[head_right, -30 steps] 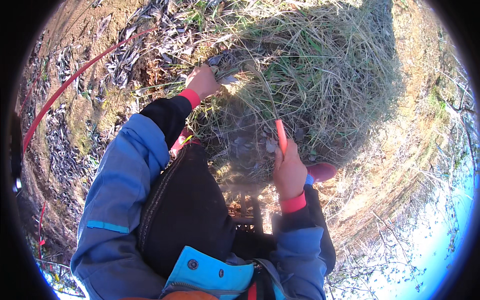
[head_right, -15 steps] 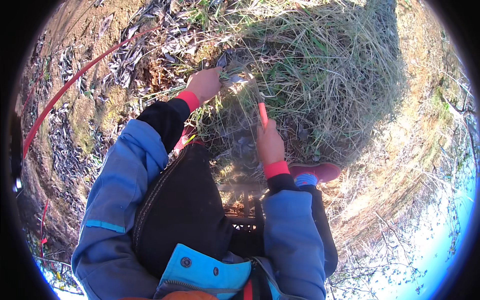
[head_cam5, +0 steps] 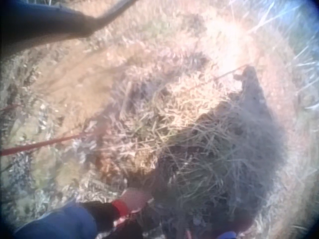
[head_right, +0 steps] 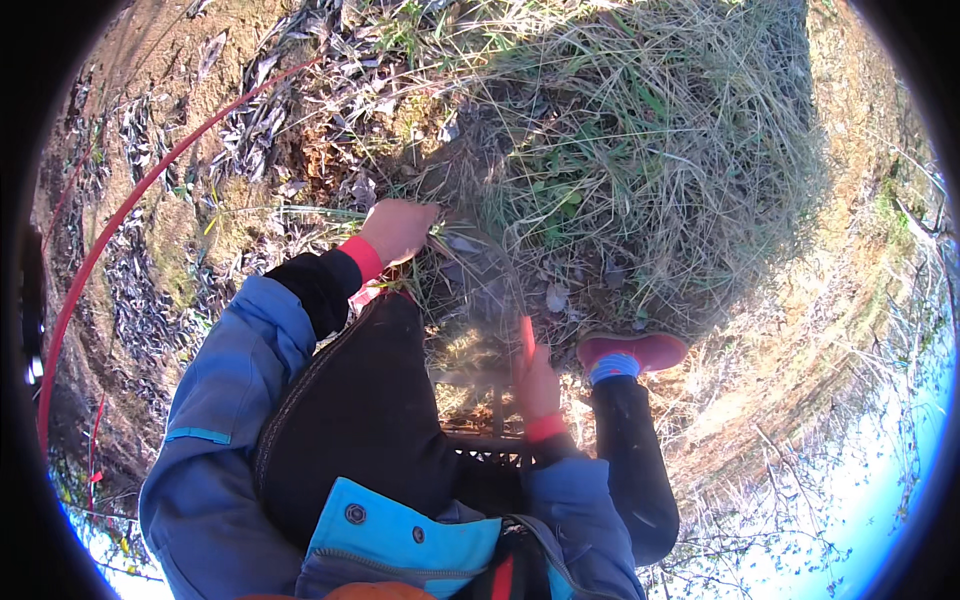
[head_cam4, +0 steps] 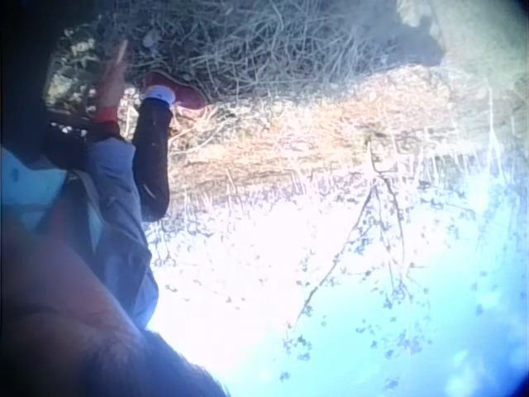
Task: The person uses a small sickle to cut dry grass and weeds on the ground. They gather the cut material by hand and move it aside, repeating the process across a small area.
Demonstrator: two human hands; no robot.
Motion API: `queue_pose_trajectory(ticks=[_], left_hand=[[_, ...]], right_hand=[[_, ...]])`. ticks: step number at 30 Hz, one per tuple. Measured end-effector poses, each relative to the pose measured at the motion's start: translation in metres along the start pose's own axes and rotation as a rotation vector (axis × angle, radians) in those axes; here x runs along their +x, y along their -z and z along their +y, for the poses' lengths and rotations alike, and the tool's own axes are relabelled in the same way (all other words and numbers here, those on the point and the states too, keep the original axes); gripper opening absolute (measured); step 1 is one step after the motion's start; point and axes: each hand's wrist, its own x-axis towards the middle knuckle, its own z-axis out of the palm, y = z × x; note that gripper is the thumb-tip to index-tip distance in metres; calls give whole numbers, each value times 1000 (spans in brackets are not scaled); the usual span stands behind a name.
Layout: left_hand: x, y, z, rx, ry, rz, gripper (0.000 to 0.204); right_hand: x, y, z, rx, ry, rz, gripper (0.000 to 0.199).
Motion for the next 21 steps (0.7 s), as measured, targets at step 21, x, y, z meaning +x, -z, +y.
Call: queue_pose_trajectory(ticks=[21], left_hand=[[3, 0, 9, 126, -190, 393, 54]], right_hand=[[19, 21, 16, 29, 219, 267, 30]])
